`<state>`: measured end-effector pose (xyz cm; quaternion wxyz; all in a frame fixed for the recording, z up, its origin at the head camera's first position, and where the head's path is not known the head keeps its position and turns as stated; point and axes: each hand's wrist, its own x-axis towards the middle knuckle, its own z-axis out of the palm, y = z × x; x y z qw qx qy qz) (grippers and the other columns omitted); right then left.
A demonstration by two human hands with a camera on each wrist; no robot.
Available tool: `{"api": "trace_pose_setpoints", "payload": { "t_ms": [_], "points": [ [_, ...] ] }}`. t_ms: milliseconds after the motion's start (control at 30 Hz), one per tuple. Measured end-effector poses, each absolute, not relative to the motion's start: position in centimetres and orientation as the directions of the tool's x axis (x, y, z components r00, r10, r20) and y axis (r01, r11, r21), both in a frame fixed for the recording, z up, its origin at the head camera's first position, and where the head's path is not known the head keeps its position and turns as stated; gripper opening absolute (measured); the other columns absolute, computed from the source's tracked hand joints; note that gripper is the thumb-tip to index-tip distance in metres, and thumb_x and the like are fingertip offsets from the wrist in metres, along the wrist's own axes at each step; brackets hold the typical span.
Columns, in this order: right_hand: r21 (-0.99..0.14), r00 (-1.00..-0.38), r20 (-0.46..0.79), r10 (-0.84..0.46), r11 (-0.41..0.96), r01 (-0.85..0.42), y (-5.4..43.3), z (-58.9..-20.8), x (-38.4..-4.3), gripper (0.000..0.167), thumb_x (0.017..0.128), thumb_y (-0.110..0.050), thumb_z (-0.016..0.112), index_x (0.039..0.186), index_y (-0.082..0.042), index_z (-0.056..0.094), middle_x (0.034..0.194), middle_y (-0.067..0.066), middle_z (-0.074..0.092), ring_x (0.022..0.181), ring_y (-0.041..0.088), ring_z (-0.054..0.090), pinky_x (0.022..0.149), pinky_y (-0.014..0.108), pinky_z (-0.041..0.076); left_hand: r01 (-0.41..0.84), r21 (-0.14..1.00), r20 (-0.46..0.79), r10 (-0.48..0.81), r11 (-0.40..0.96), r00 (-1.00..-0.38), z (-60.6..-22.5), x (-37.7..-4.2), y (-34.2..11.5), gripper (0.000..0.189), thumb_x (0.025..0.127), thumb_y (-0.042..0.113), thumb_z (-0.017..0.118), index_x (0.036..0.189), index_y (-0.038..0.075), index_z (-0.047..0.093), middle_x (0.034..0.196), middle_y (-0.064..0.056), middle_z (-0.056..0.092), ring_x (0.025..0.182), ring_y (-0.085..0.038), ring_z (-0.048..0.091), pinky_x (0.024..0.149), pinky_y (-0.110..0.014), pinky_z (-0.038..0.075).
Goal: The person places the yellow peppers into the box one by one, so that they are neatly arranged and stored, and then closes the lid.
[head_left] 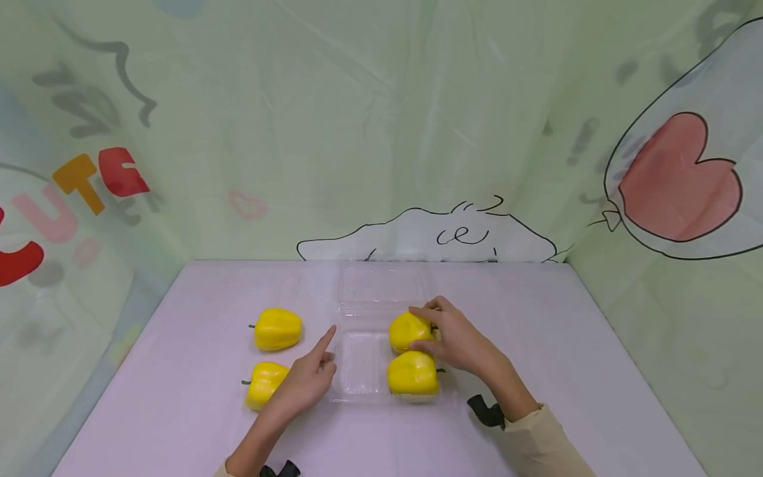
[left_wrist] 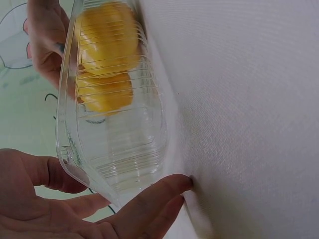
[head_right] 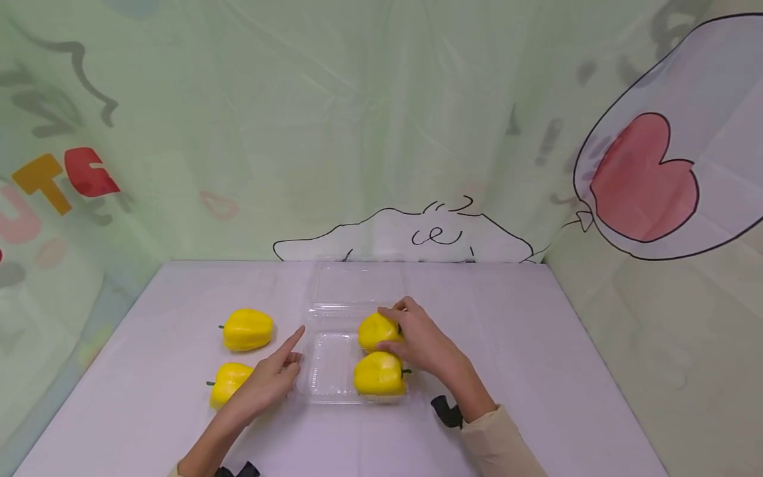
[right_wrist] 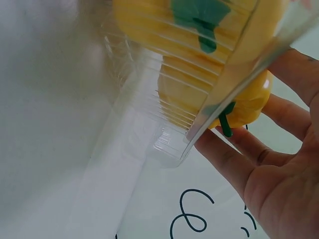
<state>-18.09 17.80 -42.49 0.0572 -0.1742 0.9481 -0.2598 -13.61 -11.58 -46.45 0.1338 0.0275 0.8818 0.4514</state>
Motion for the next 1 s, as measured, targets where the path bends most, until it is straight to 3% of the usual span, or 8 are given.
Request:
{"api": "trace_pose_setpoints", "payload": {
  "t_ms": [1000],
  "points": [
    [-0.452, -0.920, 0.010, -0.393, 0.818, -0.355, 17.70, -42.75, -18.56, 0.061, 0.093, -0.032, 0.082, 0.147, -0.010, 0.064, 0.127, 0.010, 0.062, 0.116, 0.026, 0.061, 0.104, 0.049, 0.057, -0.092, 0.799, -0.228, 0.158, 0.594, -0.961, -46.40, -13.64, -11.57, 0.067, 0.104, 0.016, 0.047, 0.169, 0.022, 0.031, 0.145, -0.025, 0.064, 0.101, -0.025, 0.061, 0.086, -0.040, 0.054]
  ]
}}
